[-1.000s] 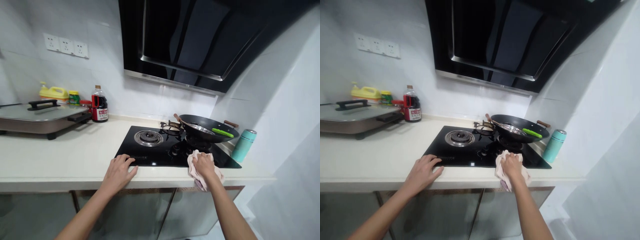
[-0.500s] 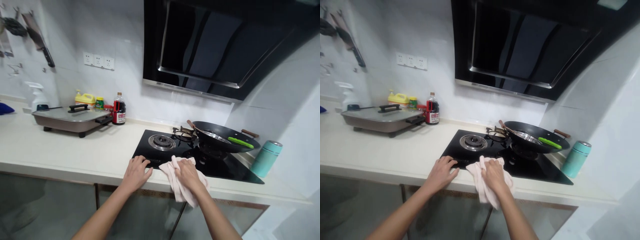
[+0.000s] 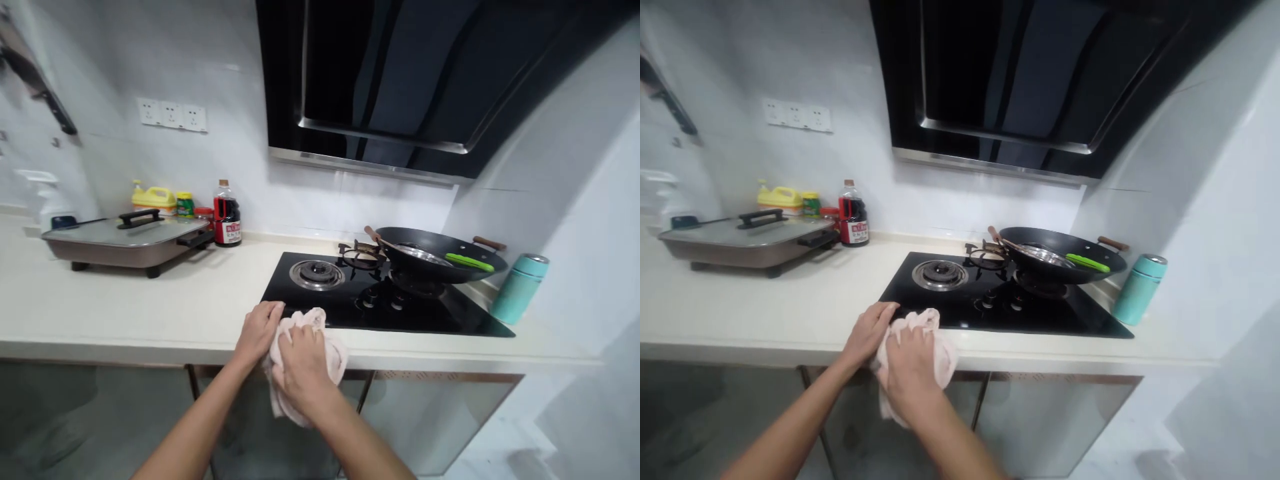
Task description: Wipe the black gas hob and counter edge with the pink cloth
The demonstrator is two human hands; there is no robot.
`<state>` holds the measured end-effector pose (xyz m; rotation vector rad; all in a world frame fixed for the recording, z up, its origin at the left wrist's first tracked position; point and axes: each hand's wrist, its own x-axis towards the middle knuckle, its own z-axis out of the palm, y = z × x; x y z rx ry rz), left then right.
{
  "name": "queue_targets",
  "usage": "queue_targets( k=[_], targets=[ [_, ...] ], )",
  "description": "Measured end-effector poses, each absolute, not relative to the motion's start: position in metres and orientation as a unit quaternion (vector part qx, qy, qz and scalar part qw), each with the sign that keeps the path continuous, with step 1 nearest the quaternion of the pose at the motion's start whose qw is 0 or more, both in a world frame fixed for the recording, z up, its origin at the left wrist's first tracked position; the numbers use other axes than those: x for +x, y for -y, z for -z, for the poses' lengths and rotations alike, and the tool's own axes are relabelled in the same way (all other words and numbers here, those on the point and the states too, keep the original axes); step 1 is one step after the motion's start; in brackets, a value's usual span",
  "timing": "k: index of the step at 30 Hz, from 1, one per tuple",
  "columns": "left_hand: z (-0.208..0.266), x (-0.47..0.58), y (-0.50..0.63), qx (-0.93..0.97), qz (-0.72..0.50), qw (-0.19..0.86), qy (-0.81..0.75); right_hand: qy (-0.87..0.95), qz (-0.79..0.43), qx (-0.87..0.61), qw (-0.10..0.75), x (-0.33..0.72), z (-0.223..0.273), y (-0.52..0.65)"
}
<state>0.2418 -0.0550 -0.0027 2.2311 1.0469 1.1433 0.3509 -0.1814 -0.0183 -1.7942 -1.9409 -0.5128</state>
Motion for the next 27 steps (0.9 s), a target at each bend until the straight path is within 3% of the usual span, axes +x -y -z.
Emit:
queue_targets(
  k=[3,8,13,22,27],
  targets=[
    [0.002,0.240,0.049,0.793,-0.412,0.230,-0.385,0.711,0.216,-0.617,0.259,0.359,0.033,0.193],
    [-0.004,0.239,0.052,0.827,-0.383,0.177,-0.373,0.665,0.298,-0.614,0.305,0.443,0.052,0.223],
    [-0.007,0.240,0.056,0.837,-0.375,0.158,-0.365,0.594,0.354,-0.660,0.295,0.553,0.066,0.275],
    [-0.007,0.241,0.058,0.849,-0.364,0.135,-0.359,0.387,0.290,-0.849,0.214,0.746,0.058,0.380],
    [-0.004,0.246,0.058,0.854,-0.358,0.106,-0.362,0.285,0.325,-0.851,0.297,0.785,0.061,0.404]
  ],
)
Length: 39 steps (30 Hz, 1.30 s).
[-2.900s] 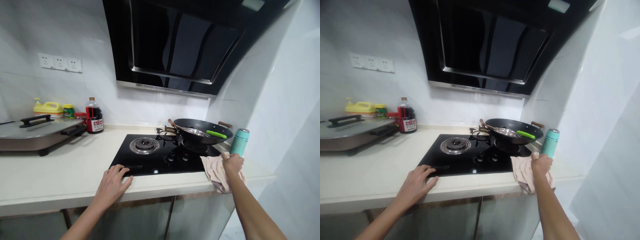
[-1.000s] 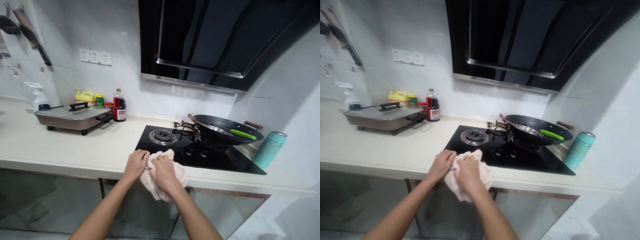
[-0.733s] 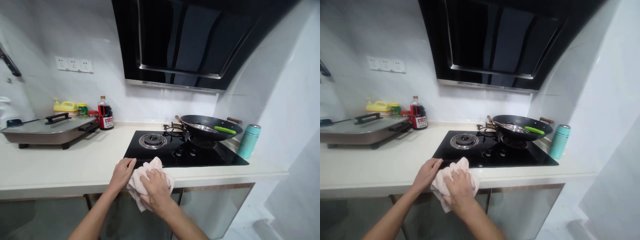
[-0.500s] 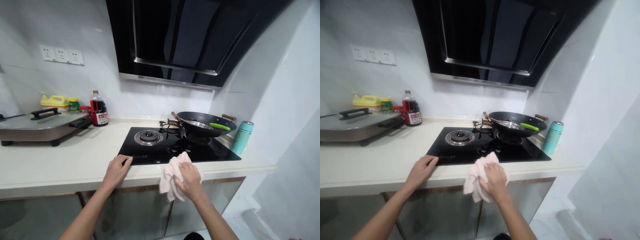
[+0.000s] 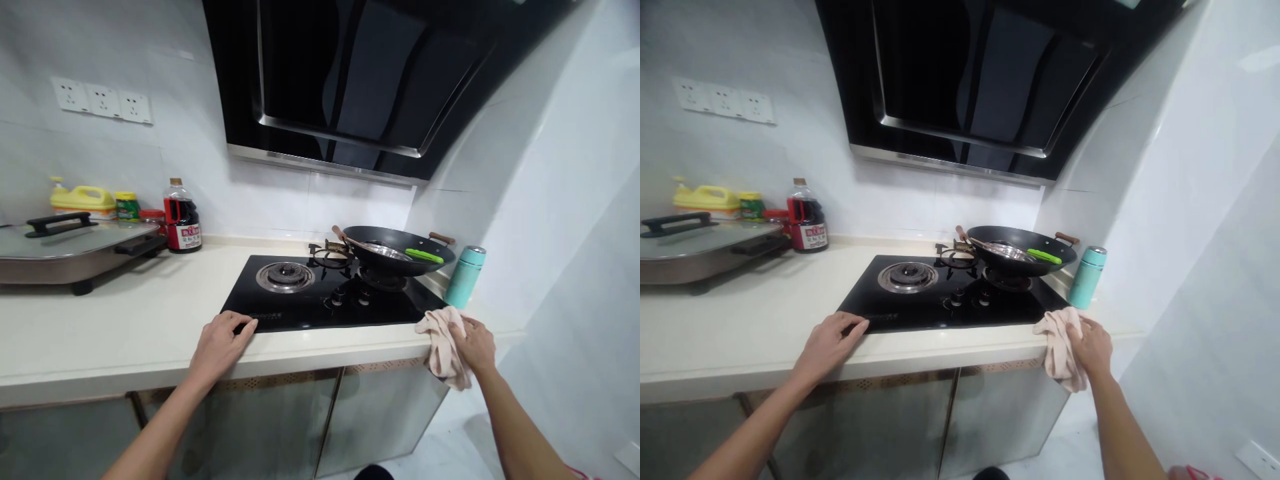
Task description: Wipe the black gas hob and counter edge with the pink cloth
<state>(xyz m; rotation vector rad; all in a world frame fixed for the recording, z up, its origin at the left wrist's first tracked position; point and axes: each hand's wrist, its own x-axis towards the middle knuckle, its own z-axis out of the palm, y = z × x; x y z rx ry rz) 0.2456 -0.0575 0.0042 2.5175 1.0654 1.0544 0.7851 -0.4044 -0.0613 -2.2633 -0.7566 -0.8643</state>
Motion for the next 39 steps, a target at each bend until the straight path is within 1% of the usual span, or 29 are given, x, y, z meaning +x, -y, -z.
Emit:
queue_targets(
  k=[3,6,7,9,12,15,17,20,22,26,30,34,37,39],
  targets=[
    [-0.003,0.249,0.059,0.856,-0.352,0.080,-0.371,0.246,0.381,-0.830,0.324,0.762,0.083,0.382],
    [-0.004,0.251,0.060,0.858,-0.349,0.069,-0.371,0.209,0.441,-0.795,0.359,0.703,0.109,0.339],
    [-0.004,0.251,0.061,0.858,-0.348,0.068,-0.370,0.205,0.476,-0.756,0.400,0.677,0.115,0.322],
    [-0.004,0.250,0.061,0.860,-0.349,0.066,-0.366,0.232,0.514,-0.694,0.447,0.621,0.123,0.291],
    [-0.003,0.248,0.058,0.863,-0.350,0.060,-0.360,0.281,0.517,-0.660,0.468,0.548,0.124,0.256],
    [-0.001,0.246,0.053,0.865,-0.352,0.065,-0.353,0.352,0.499,-0.648,0.455,0.518,0.124,0.246],
    [0.000,0.244,0.051,0.867,-0.351,0.068,-0.348,0.386,0.492,-0.643,0.441,0.529,0.127,0.253],
    [-0.001,0.244,0.049,0.870,-0.350,0.067,-0.341,0.382,0.500,-0.644,0.435,0.582,0.132,0.279],
    [-0.002,0.245,0.050,0.871,-0.350,0.061,-0.340,0.342,0.504,-0.658,0.443,0.630,0.133,0.303],
    [-0.004,0.249,0.055,0.870,-0.346,0.044,-0.350,0.245,0.457,-0.721,0.459,0.721,0.122,0.353],
    [-0.004,0.252,0.058,0.870,-0.336,0.032,-0.358,0.180,0.454,-0.731,0.477,0.771,0.104,0.383],
    [-0.004,0.254,0.059,0.869,-0.338,0.027,-0.361,0.117,0.468,-0.722,0.497,0.755,0.109,0.364],
    [-0.002,0.254,0.059,0.866,-0.345,0.016,-0.362,0.083,0.481,-0.706,0.514,0.702,0.129,0.324],
    [-0.001,0.254,0.060,0.865,-0.353,0.009,-0.356,0.096,0.484,-0.697,0.520,0.653,0.140,0.294]
  ],
)
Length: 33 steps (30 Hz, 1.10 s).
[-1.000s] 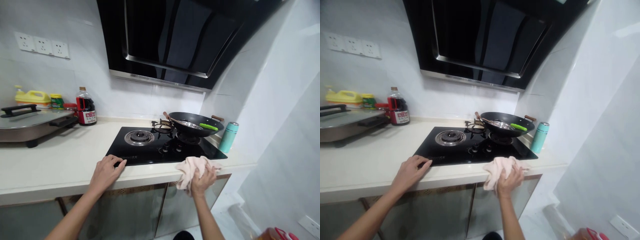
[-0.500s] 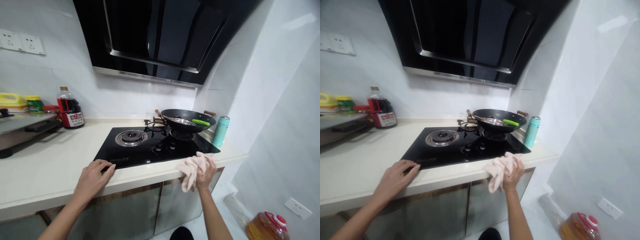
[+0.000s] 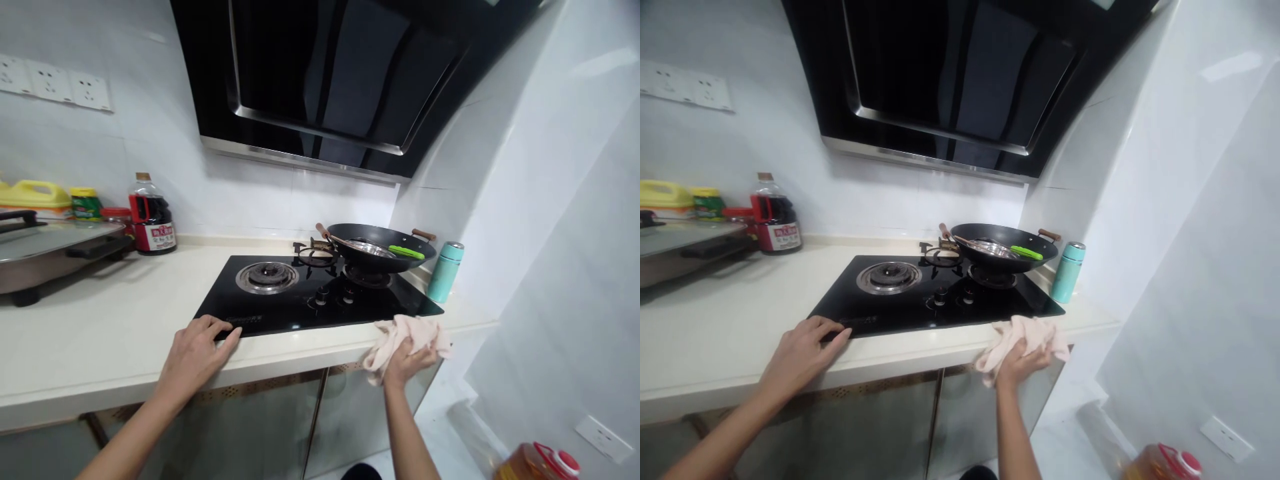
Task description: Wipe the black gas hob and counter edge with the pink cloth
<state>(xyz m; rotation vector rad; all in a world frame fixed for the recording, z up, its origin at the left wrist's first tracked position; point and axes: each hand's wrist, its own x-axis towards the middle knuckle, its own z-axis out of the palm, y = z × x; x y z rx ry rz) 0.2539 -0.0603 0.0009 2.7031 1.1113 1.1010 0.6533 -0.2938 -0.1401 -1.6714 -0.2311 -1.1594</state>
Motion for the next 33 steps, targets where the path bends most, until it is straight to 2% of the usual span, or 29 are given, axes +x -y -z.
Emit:
queue_targets(
  k=[5,10,15,20,24,29,33],
  targets=[
    [0.000,0.252,0.062,0.864,-0.363,-0.004,-0.348,0.277,0.474,-0.665,0.506,0.538,0.138,0.247],
    [0.002,0.250,0.062,0.868,-0.361,0.004,-0.341,0.418,0.435,-0.687,0.404,0.542,0.109,0.267],
    [0.003,0.250,0.065,0.865,-0.368,0.007,-0.342,0.359,0.410,-0.745,0.383,0.602,0.083,0.301],
    [0.003,0.254,0.068,0.862,-0.366,0.000,-0.351,0.362,0.399,-0.757,0.370,0.560,0.071,0.278],
    [0.004,0.250,0.063,0.860,-0.385,0.026,-0.333,0.449,0.348,-0.717,0.403,0.475,0.064,0.231],
    [0.003,0.250,0.079,0.824,-0.504,0.036,-0.257,0.512,0.300,-0.673,0.441,0.415,0.060,0.196],
    [0.009,0.272,0.125,0.882,-0.449,0.026,-0.141,0.560,0.209,-0.618,0.512,0.429,0.060,0.212]
  ],
)
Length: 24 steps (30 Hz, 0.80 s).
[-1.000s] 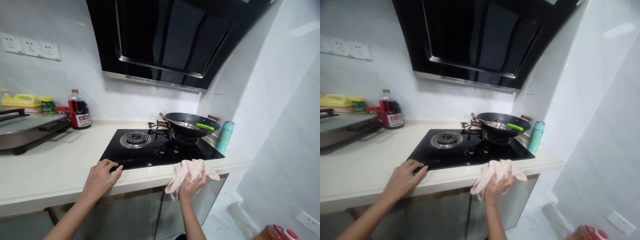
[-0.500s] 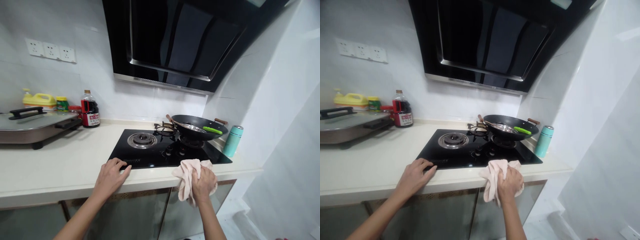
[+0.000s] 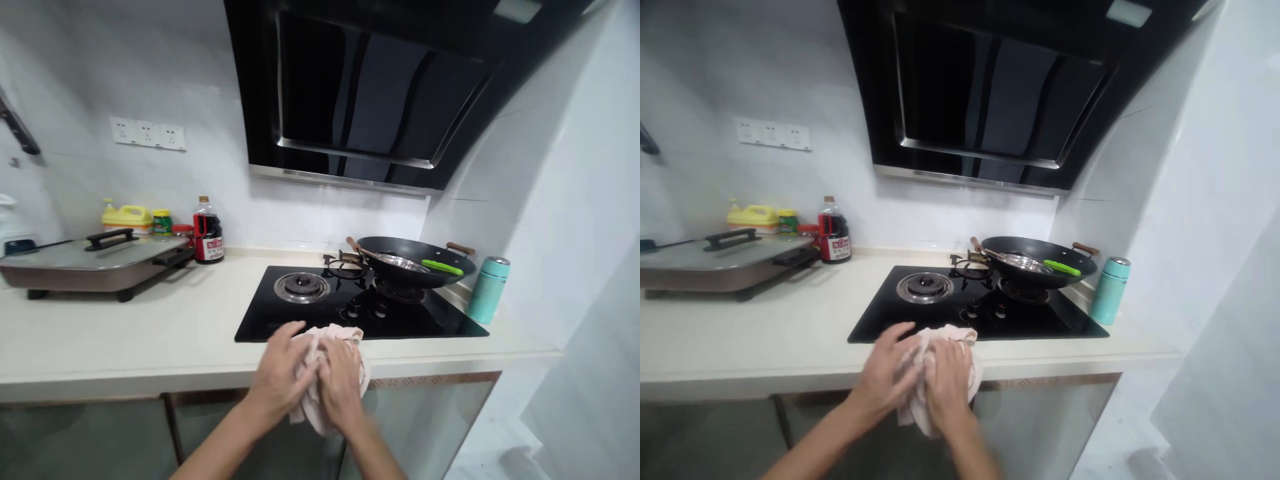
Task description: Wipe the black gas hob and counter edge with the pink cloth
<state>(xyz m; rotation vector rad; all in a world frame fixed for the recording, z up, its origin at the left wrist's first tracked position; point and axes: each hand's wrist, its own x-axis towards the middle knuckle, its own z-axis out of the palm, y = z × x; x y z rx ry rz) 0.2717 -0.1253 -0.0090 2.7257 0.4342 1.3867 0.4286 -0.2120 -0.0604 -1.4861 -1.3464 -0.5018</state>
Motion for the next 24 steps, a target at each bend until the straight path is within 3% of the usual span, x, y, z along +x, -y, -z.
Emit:
queue_targets(
  k=[3,5,7,10,14,21,24],
  targets=[
    [0.019,0.293,0.152,0.931,-0.353,0.023,-0.086,0.516,0.142,-0.588,0.607,0.475,0.051,0.239],
    [0.025,0.306,0.161,0.949,-0.300,0.011,-0.095,0.469,0.162,-0.601,0.626,0.520,0.042,0.256],
    [0.028,0.318,0.167,0.954,-0.268,-0.005,-0.136,0.456,0.210,-0.642,0.579,0.569,0.034,0.267],
    [0.030,0.339,0.174,0.949,-0.241,-0.024,-0.202,0.446,0.263,-0.733,0.441,0.625,0.035,0.271],
    [0.039,0.373,0.183,0.955,-0.212,-0.044,-0.202,0.460,0.261,-0.799,0.286,0.648,0.052,0.261],
    [0.056,0.438,0.217,0.941,-0.218,-0.189,-0.176,0.449,0.187,-0.848,0.212,0.646,0.056,0.265],
    [0.048,0.442,0.218,0.946,-0.216,-0.205,-0.125,0.451,0.167,-0.852,0.205,0.654,0.056,0.268]
  ],
)
